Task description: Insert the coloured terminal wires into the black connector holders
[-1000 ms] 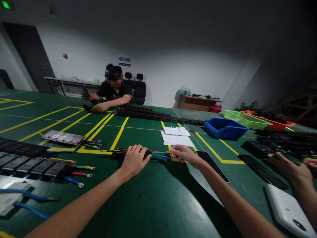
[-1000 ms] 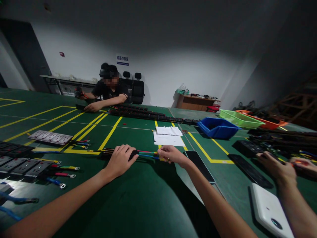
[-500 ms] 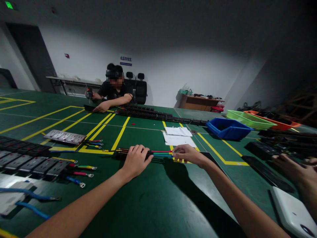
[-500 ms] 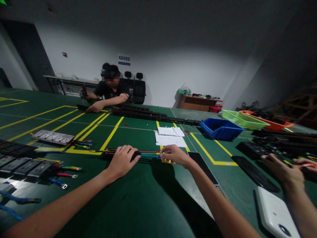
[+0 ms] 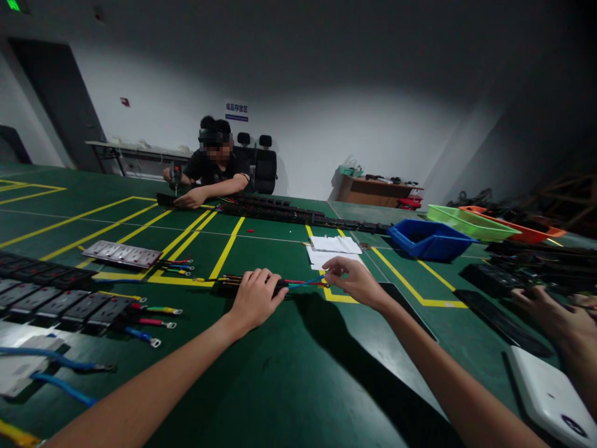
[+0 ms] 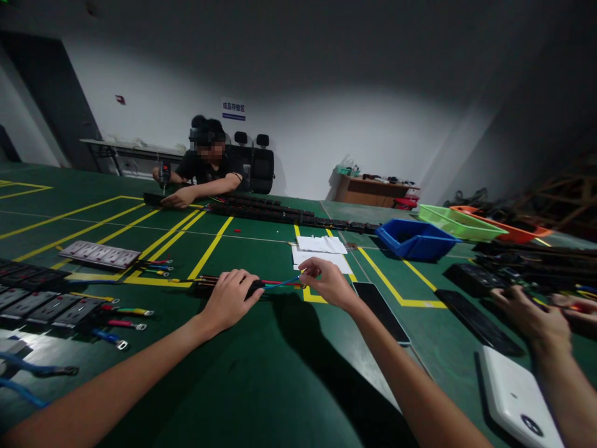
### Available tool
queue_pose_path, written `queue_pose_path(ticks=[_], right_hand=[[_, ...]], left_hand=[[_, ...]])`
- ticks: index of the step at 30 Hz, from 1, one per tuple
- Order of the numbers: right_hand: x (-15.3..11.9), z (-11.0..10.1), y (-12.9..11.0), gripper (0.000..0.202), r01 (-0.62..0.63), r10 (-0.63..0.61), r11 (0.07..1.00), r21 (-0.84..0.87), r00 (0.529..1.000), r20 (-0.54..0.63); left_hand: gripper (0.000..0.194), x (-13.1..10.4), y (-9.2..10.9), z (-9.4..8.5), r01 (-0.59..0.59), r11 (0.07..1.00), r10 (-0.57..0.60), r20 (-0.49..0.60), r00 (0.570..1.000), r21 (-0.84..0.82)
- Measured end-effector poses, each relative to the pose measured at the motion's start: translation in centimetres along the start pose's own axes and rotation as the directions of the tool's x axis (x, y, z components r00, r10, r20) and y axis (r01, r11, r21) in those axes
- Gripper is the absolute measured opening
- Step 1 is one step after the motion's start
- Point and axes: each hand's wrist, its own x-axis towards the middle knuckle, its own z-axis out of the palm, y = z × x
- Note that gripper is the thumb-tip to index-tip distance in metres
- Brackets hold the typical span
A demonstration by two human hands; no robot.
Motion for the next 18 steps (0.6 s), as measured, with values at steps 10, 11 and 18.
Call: queue_pose_path(ticks=[10, 11, 18], right_hand=[[-0.2, 0.6, 2.0, 0.046, -0.277, 0.258, 0.958, 0.075, 0.946, 0.196], [-0.2, 0.2, 1.9, 0.045, -0.263, 0.242, 0.961, 0.083, 0.949, 0.204], [-0.6, -2.0, 0.9, 0.043, -0.07, 0.086, 0.996, -0.058, 0.922, 0.377]], left_hand=[[0.042, 0.1, -0.2, 0.4, -0.017, 1.0, 0.017, 0.003, 1.0, -0.005], [0.042, 0.1, -0.2, 0.4, -0.019, 1.0, 0.019, 0.005, 1.0, -0.004], [0.039, 0.2, -0.1, 0.2, -0.023, 0.999, 0.023, -0.003, 1.0, 0.028]])
